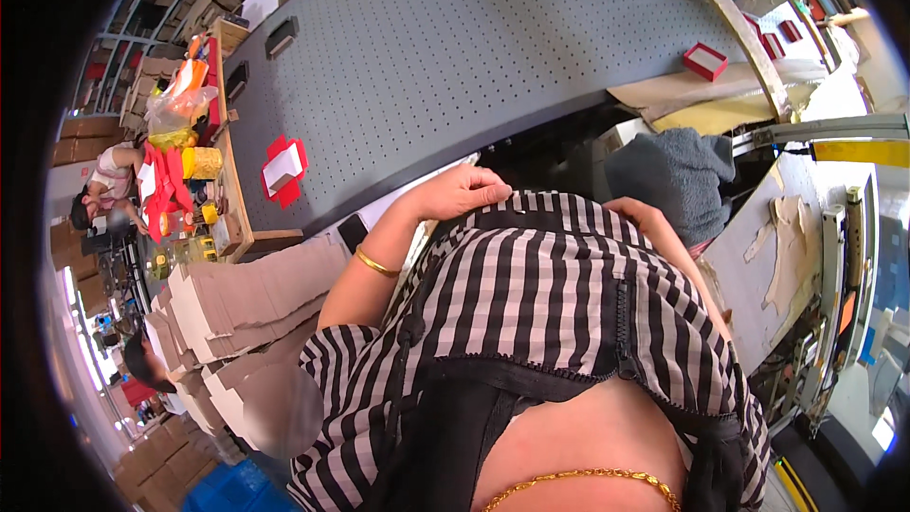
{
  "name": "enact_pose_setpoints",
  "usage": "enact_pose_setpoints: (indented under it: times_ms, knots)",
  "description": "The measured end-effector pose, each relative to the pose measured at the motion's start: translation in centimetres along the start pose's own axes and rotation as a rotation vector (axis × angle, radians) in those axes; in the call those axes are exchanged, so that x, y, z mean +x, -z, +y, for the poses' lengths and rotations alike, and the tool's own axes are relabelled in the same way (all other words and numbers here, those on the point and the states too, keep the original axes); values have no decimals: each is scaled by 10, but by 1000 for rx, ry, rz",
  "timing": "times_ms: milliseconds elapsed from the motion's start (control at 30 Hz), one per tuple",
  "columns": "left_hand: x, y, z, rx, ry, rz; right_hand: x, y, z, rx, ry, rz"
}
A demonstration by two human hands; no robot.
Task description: The person is repeatedly picking up red paper box components and feeding them into an automated packaging machine.
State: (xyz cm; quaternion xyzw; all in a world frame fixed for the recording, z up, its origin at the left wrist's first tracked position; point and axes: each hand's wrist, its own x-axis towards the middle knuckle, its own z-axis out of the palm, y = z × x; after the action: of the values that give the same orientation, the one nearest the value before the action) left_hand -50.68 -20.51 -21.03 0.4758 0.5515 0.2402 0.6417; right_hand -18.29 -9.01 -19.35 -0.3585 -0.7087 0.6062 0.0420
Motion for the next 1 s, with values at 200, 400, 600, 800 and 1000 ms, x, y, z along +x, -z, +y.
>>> enact_pose_setpoints:
  times_ms: [200, 400, 600, 800, 1000]
  knots:
    - [15, 2, 26, 81, -63, -74, 4, -3, 3, -125, 159, 111]
    - [39, 10, 19, 1, -108, -55, 1, -19, 21, 129, -102, 254]
    - [54, 14, 19, 143, -256, -25, 8, -25, 40, 38, -62, 243]
    - [61, 58, -2, -220, -41, -146, 11, -21, 47, -151, -336, 256]
    - [13, 179, -166, 180, -15, 1021, 54, 12, -54, -361, 90, 450]
